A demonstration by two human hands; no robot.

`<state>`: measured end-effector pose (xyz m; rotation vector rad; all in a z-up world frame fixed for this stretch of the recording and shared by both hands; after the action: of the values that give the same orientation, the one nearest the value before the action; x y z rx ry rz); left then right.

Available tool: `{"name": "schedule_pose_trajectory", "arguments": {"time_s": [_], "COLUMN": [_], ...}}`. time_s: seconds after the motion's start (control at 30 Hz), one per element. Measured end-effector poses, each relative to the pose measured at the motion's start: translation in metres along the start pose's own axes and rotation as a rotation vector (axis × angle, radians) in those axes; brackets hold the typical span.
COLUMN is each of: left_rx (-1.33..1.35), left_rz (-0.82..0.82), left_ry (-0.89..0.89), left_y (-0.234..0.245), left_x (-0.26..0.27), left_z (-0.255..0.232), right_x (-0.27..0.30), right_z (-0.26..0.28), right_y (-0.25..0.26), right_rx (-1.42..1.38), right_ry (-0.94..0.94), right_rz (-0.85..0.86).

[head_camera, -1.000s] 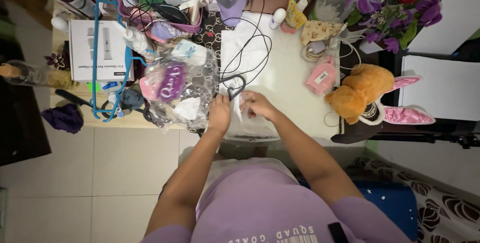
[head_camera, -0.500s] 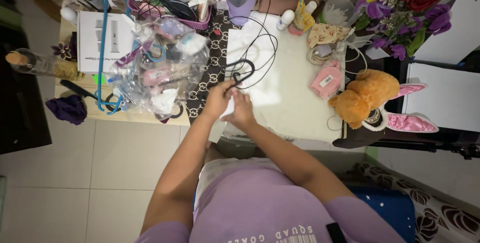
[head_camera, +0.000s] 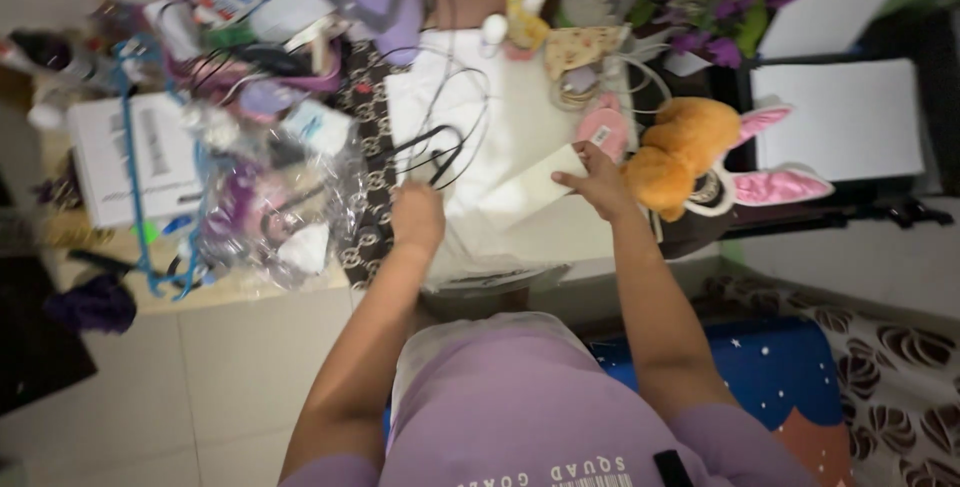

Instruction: The person organizes items on a cluttered table, handling a white cable, a pink pouch, and a black hanger. They move items aside, coil the cable, and place the hanger on a door handle.

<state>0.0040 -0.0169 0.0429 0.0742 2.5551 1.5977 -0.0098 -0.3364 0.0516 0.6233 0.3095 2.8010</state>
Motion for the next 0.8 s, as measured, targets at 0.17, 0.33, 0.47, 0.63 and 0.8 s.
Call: {"name": "schedule_pose_trajectory", "arguments": {"time_s": [0.17, 0.33, 0.47, 0.63, 0.8], "left_rx": [0.401, 0.824, 1.164, 1.262, 1.448], "left_rz": [-0.014, 0.239, 0.113, -0.067, -0.212], "left_ry": [-0.123, -0.001, 0.408, 0.682, 0.795], "left_y": [-0.004, -0.031, -0.061, -0.086, -0.087], "left_x": [0.002, -0.014, -0.025, -0.055, -0.098], "left_z": [-0.074, -0.091, -0.078, -0.064, -0.067], "right_x": [0.008, -0.003, -0.025, -0.069, -0.147], "right_z": [0.019, 0.015, 0.006, 0.018, 0.098], "right_y": [0.019, 0.019, 0.010, -0.034, -0.063], "right_rx": [0.026, -0.264, -0.339, 0.129, 0.405], "right_ry": [0.172, 0.117, -0.061, 0.463, 0.872], "right_rz": [0.058, -0.057, -0.127, -0.232, -0.539]}}
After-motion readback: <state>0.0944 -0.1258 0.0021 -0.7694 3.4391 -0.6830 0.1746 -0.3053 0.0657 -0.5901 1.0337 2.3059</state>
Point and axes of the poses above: each hand's wrist, its own x-axis away from the middle knuckle, its own y-axis out of the back of the hand, z = x × y, the point moved 2 cm from there along -x, towards the middle knuckle, and after that the axes turned 10 degrees about -z, right-handed, at the moved point
